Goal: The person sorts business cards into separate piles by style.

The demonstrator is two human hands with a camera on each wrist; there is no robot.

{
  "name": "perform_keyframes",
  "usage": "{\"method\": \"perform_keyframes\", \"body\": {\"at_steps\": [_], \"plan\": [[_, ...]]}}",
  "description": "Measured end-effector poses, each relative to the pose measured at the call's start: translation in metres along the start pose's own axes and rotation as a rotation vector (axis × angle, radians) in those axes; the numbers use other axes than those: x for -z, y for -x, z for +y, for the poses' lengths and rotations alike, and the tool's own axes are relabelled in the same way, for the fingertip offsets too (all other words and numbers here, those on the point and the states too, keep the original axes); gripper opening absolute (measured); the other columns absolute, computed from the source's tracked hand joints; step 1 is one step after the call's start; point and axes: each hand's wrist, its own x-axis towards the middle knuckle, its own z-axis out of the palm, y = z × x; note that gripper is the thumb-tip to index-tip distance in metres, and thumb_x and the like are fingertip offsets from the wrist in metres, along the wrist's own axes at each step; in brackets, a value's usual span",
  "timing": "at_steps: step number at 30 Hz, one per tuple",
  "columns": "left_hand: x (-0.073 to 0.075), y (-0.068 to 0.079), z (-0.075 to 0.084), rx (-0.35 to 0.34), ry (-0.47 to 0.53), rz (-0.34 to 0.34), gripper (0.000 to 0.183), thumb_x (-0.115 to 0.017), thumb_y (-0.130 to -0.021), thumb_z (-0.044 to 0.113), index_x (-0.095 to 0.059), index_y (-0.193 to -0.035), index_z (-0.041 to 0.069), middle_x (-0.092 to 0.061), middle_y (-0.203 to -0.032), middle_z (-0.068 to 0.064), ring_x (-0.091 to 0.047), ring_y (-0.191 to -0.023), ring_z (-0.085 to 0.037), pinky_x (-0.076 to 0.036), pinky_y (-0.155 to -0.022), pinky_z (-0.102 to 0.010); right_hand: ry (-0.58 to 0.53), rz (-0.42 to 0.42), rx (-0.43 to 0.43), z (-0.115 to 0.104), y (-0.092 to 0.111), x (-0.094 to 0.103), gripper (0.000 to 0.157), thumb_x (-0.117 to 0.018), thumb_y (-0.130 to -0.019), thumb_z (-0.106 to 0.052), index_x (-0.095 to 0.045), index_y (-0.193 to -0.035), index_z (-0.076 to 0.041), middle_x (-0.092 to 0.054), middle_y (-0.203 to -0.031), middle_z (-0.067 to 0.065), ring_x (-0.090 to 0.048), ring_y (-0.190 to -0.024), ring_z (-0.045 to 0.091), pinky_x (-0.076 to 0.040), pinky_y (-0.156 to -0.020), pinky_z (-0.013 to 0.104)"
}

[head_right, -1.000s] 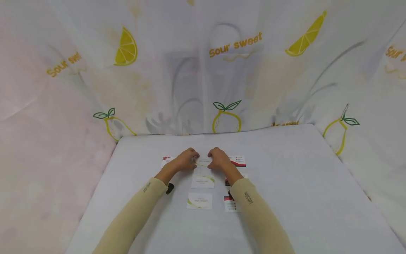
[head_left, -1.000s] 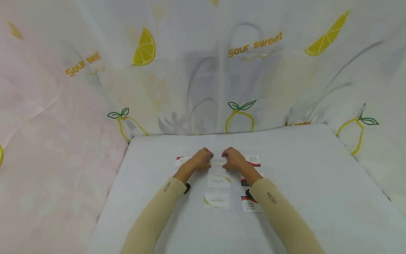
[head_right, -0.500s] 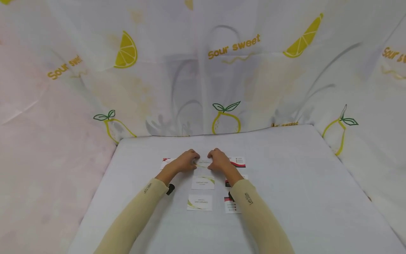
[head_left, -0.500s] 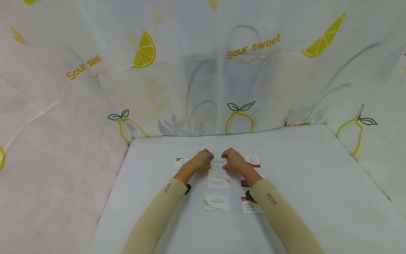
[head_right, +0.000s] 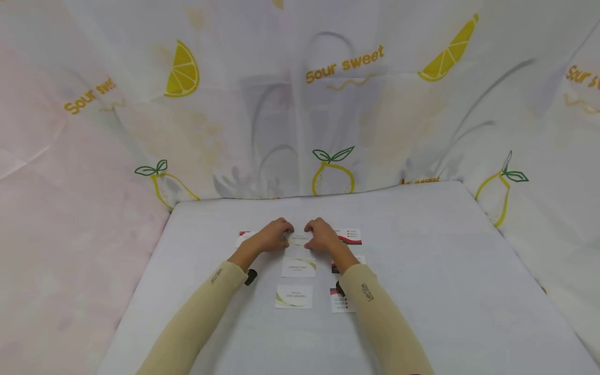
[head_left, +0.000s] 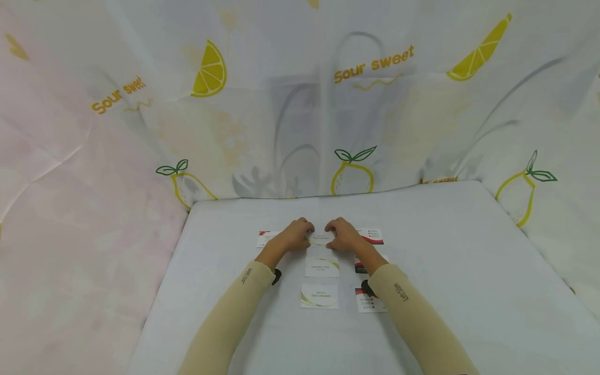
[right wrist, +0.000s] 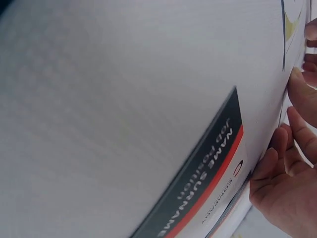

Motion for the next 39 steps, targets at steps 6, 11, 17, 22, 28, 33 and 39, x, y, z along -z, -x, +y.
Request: {"method": "perform_keyframes", "body": {"at_steps": [6,11,17,22,28,33,39], "plan": [[-0.001,-0.002,-0.002,-0.006,-0.002,0.005,0.043,-0.073,-0.089,0.01,-0.061,-0.129,0.005,-0.056,-0.133,-0.014,-0.054,-0.124,-0.028,-0.042,-0.108,-0.04,-0.013,-0.003,-0.007,0.002,-0.002,-0.001,0.043,-0.081,-0.082,-0.015,-0.063,-0.12,-0.005,-0.057,-0.125,0.014,-0.054,-0.114,0.028,-0.041,-0.106,0.043],[-0.002,-0.003,-0.001,-0.004,-0.006,0.001,0.044,-0.073,-0.089,0.01,-0.06,-0.13,0.005,-0.055,-0.133,-0.015,-0.053,-0.125,-0.029,-0.041,-0.108,-0.041,-0.017,-0.009,-0.021,0.002,-0.003,-0.001,0.044,-0.08,-0.082,-0.015,-0.062,-0.121,-0.005,-0.055,-0.127,0.013,-0.053,-0.115,0.027,-0.041,-0.107,0.043],[0.001,-0.001,0.001,0.028,-0.004,-0.006,0.045,-0.071,-0.09,0.013,-0.058,-0.132,0.005,-0.054,-0.134,-0.014,-0.052,-0.125,-0.028,-0.041,-0.109,-0.04,-0.029,-0.002,-0.02,0.002,-0.003,-0.002,0.044,-0.08,-0.082,-0.015,-0.062,-0.121,-0.005,-0.056,-0.127,0.013,-0.053,-0.115,0.027,-0.04,-0.108,0.043],[0.002,0.001,0.001,0.027,0.022,0.002,0.043,-0.072,-0.089,0.012,-0.059,-0.13,0.004,-0.054,-0.133,-0.015,-0.052,-0.125,-0.029,-0.04,-0.109,-0.041,-0.046,-0.007,-0.023,0.004,-0.003,-0.001,0.043,-0.08,-0.083,-0.016,-0.063,-0.121,-0.007,-0.056,-0.128,0.013,-0.053,-0.117,0.027,-0.04,-0.108,0.044],[0.0,0.001,-0.005,0.002,0.079,0.02,0.044,-0.075,-0.086,0.011,-0.061,-0.127,0.003,-0.055,-0.13,-0.015,-0.053,-0.123,-0.028,-0.04,-0.109,-0.041,-0.107,-0.034,-0.029,0.008,-0.002,0.001,0.045,-0.081,-0.081,-0.015,-0.063,-0.122,-0.008,-0.056,-0.128,0.012,-0.054,-0.106,0.025,-0.044,-0.099,0.042],[0.001,0.0,-0.009,-0.016,0.103,0.019,0.045,-0.076,-0.085,0.011,-0.061,-0.127,0.002,-0.056,-0.13,-0.015,-0.054,-0.122,-0.028,-0.04,-0.109,-0.041,-0.14,-0.052,-0.023,0.01,-0.001,0.003,0.046,-0.081,-0.08,-0.013,-0.063,-0.122,-0.008,-0.056,-0.126,0.012,-0.052,-0.1,0.023,-0.044,-0.093,0.04],[0.001,-0.001,-0.008,-0.006,0.114,0.012,0.045,-0.076,-0.084,0.01,-0.061,-0.125,0.002,-0.055,-0.129,-0.015,-0.053,-0.123,-0.029,-0.039,-0.11,-0.041,-0.111,-0.061,-0.02,0.009,-0.002,0.002,0.044,-0.079,-0.082,-0.012,-0.063,-0.123,-0.008,-0.055,-0.127,0.012,-0.051,-0.101,0.024,-0.045,-0.092,0.039]]}}
